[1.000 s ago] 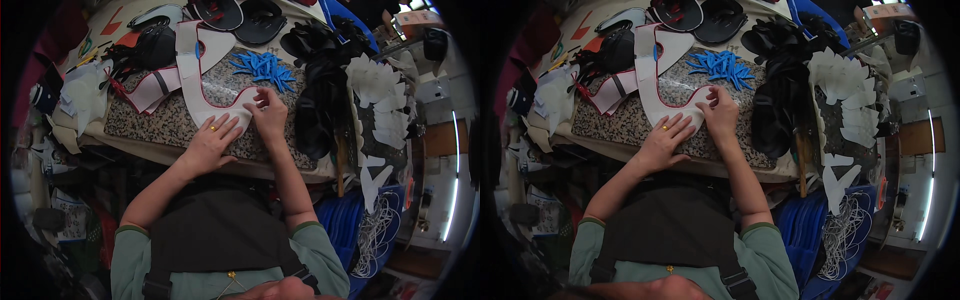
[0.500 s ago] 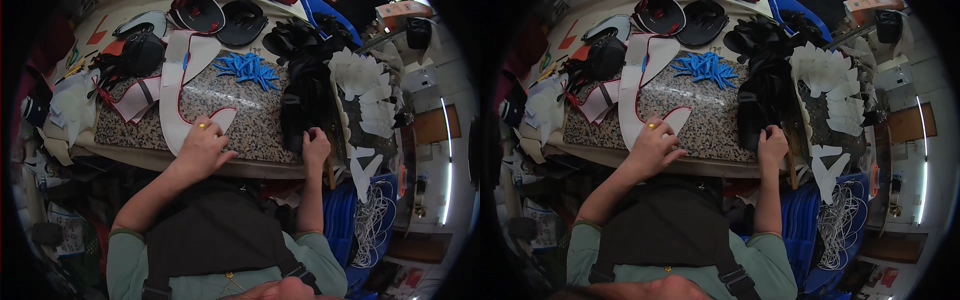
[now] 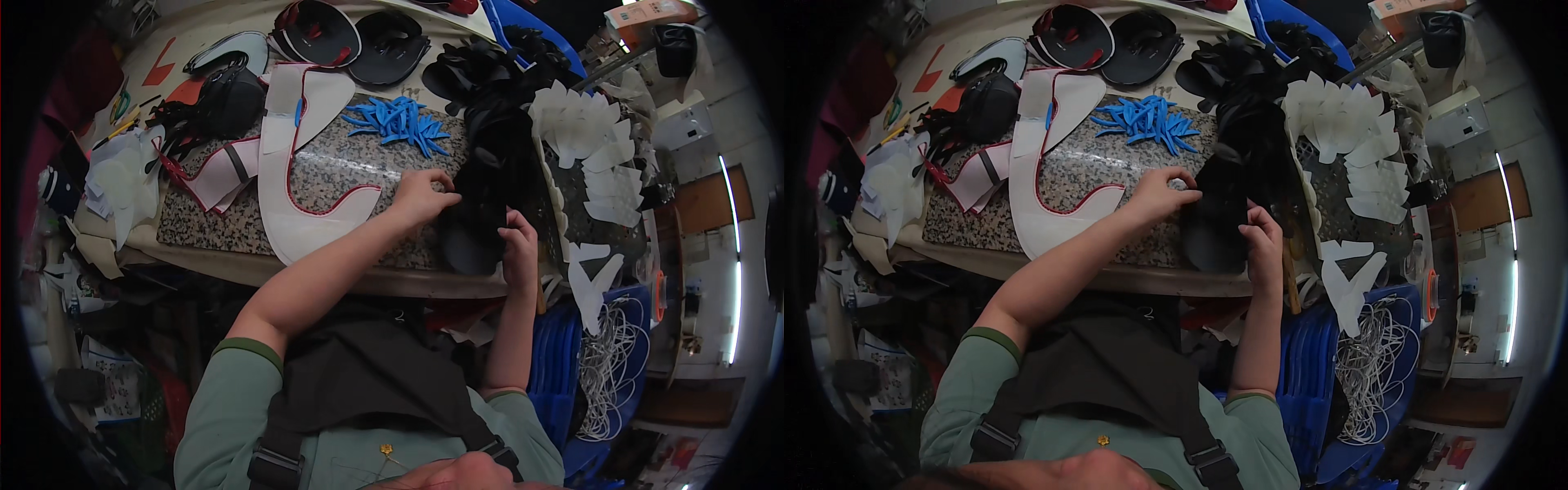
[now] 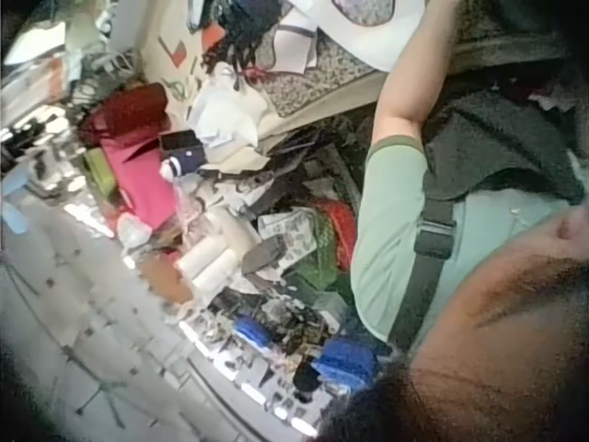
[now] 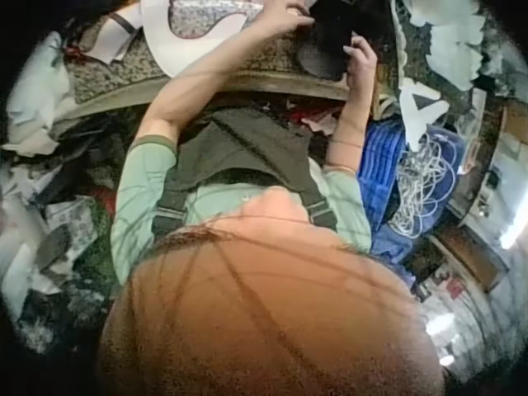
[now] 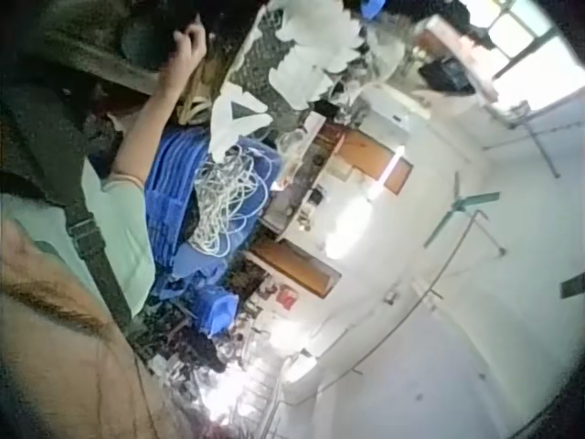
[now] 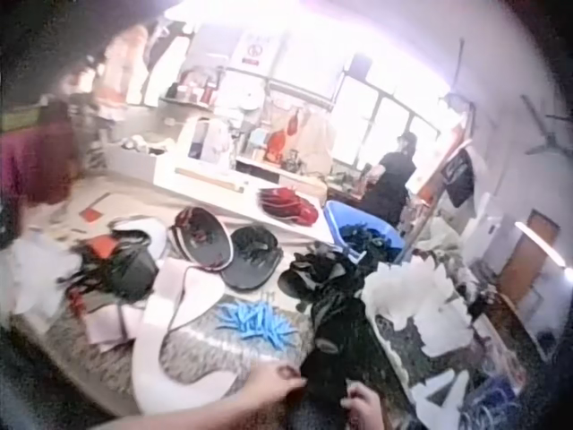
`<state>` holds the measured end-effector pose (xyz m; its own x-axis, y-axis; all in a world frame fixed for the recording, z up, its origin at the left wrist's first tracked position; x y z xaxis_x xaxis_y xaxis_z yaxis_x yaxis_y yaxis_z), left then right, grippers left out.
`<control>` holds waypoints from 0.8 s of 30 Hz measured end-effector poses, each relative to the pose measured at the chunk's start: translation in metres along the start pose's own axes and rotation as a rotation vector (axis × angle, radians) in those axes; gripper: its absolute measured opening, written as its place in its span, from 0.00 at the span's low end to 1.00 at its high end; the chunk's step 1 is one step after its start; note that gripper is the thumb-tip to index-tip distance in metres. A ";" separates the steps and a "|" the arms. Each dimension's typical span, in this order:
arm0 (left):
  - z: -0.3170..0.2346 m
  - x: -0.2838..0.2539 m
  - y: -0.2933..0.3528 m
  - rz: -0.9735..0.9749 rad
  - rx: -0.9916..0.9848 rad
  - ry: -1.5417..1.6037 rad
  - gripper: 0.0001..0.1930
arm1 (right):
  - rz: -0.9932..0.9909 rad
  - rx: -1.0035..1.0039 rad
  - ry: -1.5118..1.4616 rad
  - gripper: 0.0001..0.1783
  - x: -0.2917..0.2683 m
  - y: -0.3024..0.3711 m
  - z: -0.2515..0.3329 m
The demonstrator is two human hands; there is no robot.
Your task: The person assembles shoe upper components by placing and pressing lining and reinforcement pieces onto the shoe parts by hand. The person then folds and aligns the layered shoe materials to shape each component.
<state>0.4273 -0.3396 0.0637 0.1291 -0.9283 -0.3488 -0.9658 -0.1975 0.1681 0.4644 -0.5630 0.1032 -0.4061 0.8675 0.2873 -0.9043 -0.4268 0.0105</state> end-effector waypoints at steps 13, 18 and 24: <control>-0.032 -0.023 0.009 -0.080 0.464 -0.347 0.22 | -0.038 0.114 -0.070 0.41 -0.041 -0.031 -0.028; -0.073 -0.116 0.042 -0.063 0.501 -0.473 0.23 | -0.003 0.155 0.175 0.44 0.005 -0.020 -0.022; -0.094 -0.150 0.061 -0.070 0.543 -0.482 0.26 | -0.030 0.112 0.253 0.39 -0.013 -0.028 -0.019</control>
<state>0.3703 -0.2424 0.2129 0.2021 -0.6525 -0.7303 -0.9504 0.0494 -0.3071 0.4929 -0.5578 0.0808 -0.4123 0.9103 0.0376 -0.9018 -0.4136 0.1250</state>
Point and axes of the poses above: each hand's wrist, its own y-axis away from the middle knuckle, its own x-axis out of the palm, z = x × y, the point moved 2 cm from there along -y, towards the middle knuckle, and after that the axes turned 9 degrees about -y, right-handed, at the moved point
